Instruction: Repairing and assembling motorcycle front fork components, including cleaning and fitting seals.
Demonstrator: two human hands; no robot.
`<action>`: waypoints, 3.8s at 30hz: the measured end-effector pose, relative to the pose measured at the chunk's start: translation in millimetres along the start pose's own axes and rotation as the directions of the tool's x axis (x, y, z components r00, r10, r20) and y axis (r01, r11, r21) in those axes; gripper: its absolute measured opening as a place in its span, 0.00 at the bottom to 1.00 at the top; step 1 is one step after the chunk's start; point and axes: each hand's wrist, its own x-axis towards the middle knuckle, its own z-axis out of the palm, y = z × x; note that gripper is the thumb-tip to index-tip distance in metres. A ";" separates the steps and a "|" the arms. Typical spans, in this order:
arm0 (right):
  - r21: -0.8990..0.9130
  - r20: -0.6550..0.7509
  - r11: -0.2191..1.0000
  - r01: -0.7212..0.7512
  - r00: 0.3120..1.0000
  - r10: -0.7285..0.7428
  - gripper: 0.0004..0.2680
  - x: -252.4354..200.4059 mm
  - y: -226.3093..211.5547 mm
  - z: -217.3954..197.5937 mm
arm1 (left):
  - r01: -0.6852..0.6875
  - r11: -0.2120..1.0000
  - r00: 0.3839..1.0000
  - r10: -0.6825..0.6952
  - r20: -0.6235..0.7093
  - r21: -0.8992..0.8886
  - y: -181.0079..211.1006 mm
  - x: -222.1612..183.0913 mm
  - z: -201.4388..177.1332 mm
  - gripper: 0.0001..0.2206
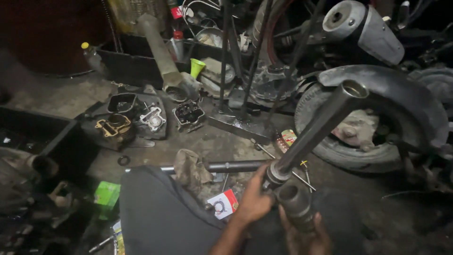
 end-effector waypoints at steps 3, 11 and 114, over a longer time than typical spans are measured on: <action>0.025 -0.039 0.998 0.051 0.998 -0.050 0.23 -1.2 5.0 36.2 | 0.054 0.998 0.998 -0.053 -0.035 0.023 1.7 -4.6 1.7 0.29; 0.096 0.206 0.978 -0.184 0.965 0.161 0.19 59.4 5.7 -63.7 | 0.040 0.996 0.998 -0.036 -0.058 0.084 -5.2 3.0 6.3 0.29; -0.211 0.182 0.862 0.461 0.885 -0.429 0.19 19.5 -34.8 48.6 | 0.094 0.844 0.958 0.068 -0.278 0.528 -87.3 15.7 12.5 0.53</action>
